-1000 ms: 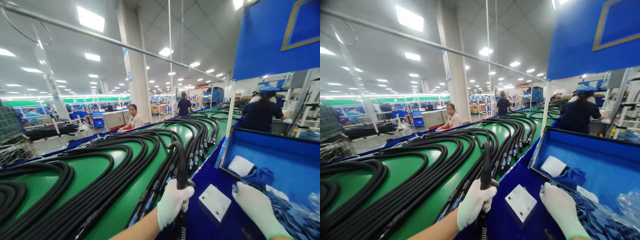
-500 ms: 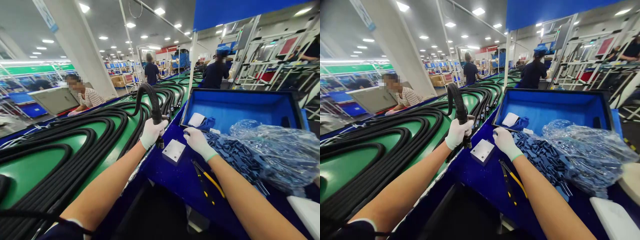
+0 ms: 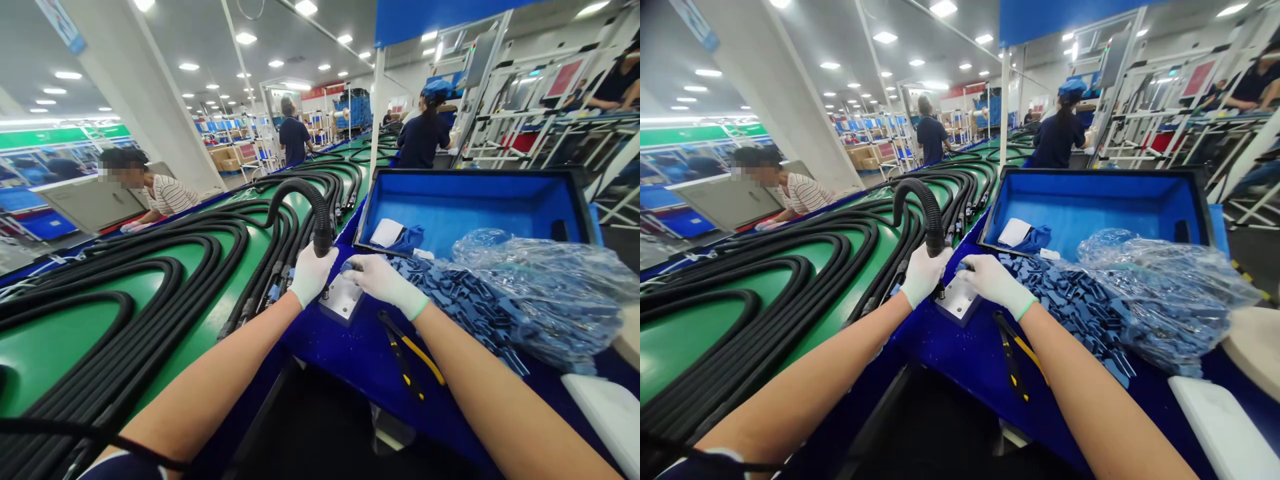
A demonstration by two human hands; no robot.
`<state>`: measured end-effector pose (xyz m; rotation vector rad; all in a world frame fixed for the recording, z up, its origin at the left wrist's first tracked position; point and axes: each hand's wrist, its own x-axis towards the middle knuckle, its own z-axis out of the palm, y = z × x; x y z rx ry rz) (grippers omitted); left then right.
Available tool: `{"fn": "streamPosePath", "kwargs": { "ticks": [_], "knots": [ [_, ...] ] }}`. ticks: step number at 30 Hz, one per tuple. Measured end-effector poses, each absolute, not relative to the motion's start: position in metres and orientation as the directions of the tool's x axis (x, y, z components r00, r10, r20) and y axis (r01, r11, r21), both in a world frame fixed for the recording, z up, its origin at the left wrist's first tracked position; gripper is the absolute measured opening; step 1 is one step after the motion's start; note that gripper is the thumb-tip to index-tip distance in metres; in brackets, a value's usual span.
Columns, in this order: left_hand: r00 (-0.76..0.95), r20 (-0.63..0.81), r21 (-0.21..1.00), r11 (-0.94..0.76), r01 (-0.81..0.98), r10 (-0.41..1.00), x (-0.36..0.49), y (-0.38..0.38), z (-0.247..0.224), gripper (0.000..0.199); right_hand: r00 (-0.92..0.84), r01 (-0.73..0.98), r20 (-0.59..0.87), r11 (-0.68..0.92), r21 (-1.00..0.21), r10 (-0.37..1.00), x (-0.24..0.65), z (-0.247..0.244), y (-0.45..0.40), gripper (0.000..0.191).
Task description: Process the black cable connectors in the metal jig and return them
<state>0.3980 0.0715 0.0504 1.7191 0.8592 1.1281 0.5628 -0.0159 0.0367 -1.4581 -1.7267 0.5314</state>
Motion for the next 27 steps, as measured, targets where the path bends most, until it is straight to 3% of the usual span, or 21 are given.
{"fn": "streamPosePath", "kwargs": {
  "ticks": [7,11,18,23,24,27],
  "knots": [
    [0.460,0.307,0.928,-0.369,0.048,0.833,0.396,0.075,0.059,0.017,-0.051,0.622,0.267,0.240,-0.745,0.962,0.535,0.026,-0.008,0.022],
    [0.509,0.282,0.941,-0.337,0.017,0.813,0.393,0.080,0.060,0.026,-0.079,0.569,0.256,0.254,-0.782,0.964,0.531,0.019,0.005,0.024],
    [0.568,0.269,0.942,-0.336,0.015,0.778,0.385,0.071,0.062,0.034,-0.026,0.597,0.140,0.128,-0.792,0.990,0.528,0.003,0.010,0.042],
    [0.290,0.338,0.941,-0.322,-0.102,0.895,0.315,0.070,0.071,0.058,-0.087,0.582,0.048,0.090,-0.808,0.995,0.526,0.005,0.002,0.045],
    [0.239,0.333,0.943,-0.324,-0.079,0.912,0.288,0.069,0.072,0.064,-0.092,0.595,0.057,0.101,-0.797,0.994,0.525,0.006,0.000,0.045],
    [0.112,0.260,0.937,-0.279,0.212,0.959,0.192,0.062,0.065,0.074,-0.086,0.654,0.075,0.113,-0.748,0.993,0.523,0.012,-0.004,0.036]
  ]
}}
